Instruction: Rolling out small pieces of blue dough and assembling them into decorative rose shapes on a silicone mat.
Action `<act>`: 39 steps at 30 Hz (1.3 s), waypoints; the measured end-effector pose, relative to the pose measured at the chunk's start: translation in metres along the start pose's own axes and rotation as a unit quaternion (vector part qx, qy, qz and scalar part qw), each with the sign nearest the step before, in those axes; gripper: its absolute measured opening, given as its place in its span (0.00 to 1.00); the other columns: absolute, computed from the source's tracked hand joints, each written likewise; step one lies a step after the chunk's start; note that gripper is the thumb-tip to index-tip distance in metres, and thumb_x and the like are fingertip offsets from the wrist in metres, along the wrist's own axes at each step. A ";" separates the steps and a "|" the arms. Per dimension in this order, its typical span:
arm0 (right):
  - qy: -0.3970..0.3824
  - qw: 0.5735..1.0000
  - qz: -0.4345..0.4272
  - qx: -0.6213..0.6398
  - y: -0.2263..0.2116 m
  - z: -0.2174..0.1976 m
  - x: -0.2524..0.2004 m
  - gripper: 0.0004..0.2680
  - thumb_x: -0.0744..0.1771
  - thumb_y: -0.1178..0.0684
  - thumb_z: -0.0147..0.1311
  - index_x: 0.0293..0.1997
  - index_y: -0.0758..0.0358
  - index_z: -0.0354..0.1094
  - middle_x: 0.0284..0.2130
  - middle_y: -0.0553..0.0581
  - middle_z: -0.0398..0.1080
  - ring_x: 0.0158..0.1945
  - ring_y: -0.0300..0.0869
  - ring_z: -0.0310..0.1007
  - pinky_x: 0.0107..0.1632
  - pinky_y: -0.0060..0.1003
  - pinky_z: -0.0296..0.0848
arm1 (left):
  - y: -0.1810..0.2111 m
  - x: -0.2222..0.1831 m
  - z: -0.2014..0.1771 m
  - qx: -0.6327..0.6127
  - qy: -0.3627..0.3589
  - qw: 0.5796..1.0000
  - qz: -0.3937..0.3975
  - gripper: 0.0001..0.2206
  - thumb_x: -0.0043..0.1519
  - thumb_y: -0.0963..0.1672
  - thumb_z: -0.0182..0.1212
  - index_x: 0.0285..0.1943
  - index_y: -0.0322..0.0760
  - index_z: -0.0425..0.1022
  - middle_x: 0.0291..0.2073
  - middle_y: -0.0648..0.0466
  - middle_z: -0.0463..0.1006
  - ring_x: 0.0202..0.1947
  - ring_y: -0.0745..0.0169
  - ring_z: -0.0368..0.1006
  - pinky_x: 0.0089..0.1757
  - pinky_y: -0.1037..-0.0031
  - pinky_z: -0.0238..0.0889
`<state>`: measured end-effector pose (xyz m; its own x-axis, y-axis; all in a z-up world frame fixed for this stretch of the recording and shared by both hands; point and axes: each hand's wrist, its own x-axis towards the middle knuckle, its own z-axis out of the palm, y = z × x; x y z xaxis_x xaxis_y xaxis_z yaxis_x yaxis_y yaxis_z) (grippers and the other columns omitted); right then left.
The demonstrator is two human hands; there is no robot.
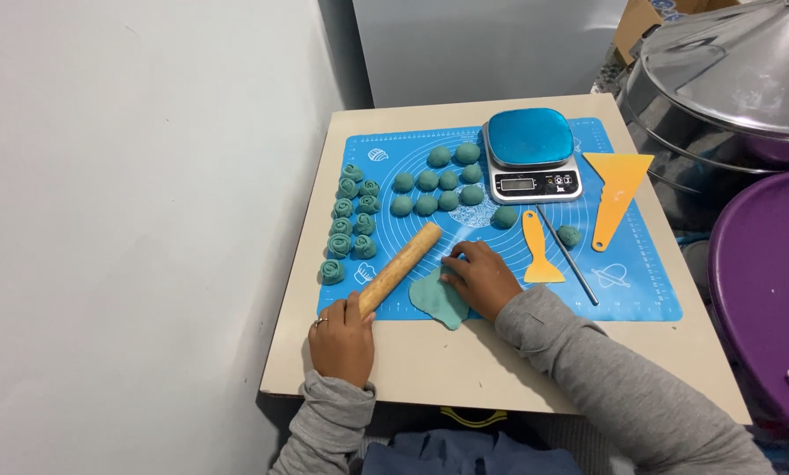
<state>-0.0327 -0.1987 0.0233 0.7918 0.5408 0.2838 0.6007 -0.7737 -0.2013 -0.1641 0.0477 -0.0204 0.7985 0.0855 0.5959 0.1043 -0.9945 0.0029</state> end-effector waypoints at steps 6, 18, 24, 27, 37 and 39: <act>0.039 0.995 -0.025 0.086 0.005 0.009 0.002 0.04 0.67 0.51 0.58 0.43 0.53 0.76 0.40 0.50 0.73 0.49 0.42 0.72 0.51 0.37 0.74 | 0.003 0.003 -0.001 -0.025 0.008 0.999 -0.041 0.19 0.60 0.53 0.64 0.53 0.39 0.78 0.38 0.52 0.79 0.41 0.53 0.79 0.38 0.64 0.72; 0.066 0.992 -0.074 0.077 0.003 0.016 0.001 0.05 0.68 0.52 0.55 0.43 0.59 0.74 0.35 0.54 0.74 0.45 0.43 0.73 0.48 0.34 0.75 | 0.016 0.008 -0.019 0.016 0.103 0.994 -0.025 0.20 0.54 0.53 0.69 0.53 0.45 0.78 0.48 0.55 0.75 0.56 0.53 0.69 0.49 0.60 0.57; 0.037 0.984 -0.098 0.144 -0.001 0.017 -0.002 0.05 0.66 0.64 0.50 0.40 0.61 0.70 0.42 0.59 0.71 0.47 0.51 0.66 0.47 0.43 0.69 | 0.051 0.022 -0.060 -0.179 0.118 0.970 0.113 0.10 0.63 0.42 0.59 0.50 0.32 0.78 0.46 0.45 0.78 0.47 0.45 0.75 0.45 0.60 0.72; -0.024 0.976 -0.056 0.208 -0.006 0.005 -0.013 0.03 0.67 0.62 0.45 0.38 0.61 0.66 0.36 0.60 0.73 0.40 0.49 0.70 0.40 0.43 0.69 | 0.063 0.014 -0.043 -0.230 0.089 0.966 0.081 0.13 0.64 0.38 0.52 0.55 0.33 0.76 0.49 0.48 0.77 0.44 0.49 0.76 0.41 0.61 0.69; 0.048 0.931 0.023 0.362 0.022 -0.023 -0.020 0.05 0.70 0.57 0.43 0.41 0.55 0.67 0.36 0.52 0.75 0.38 0.43 0.74 0.40 0.38 0.70 | 0.080 0.016 -0.018 -0.321 -0.074 0.940 0.083 0.18 0.65 0.37 0.46 0.64 0.26 0.66 0.59 0.39 0.72 0.62 0.40 0.68 0.55 0.56 0.67; 0.014 0.932 0.034 0.361 0.029 -0.015 -0.014 0.05 0.70 0.55 0.44 0.43 0.55 0.69 0.40 0.52 0.76 0.43 0.44 0.75 0.44 0.39 0.72 | 0.083 0.014 -0.018 -0.228 -0.197 0.944 0.135 0.26 0.71 0.50 0.37 0.75 0.29 0.53 0.75 0.43 0.52 0.75 0.44 0.45 0.67 0.54 0.39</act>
<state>-0.0274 -0.2338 0.0276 0.8341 0.4819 0.2685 0.4743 -0.3778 -0.7952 -0.1551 -0.0347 0.0022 0.9274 -0.2482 0.2798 -0.3285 -0.8981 0.2923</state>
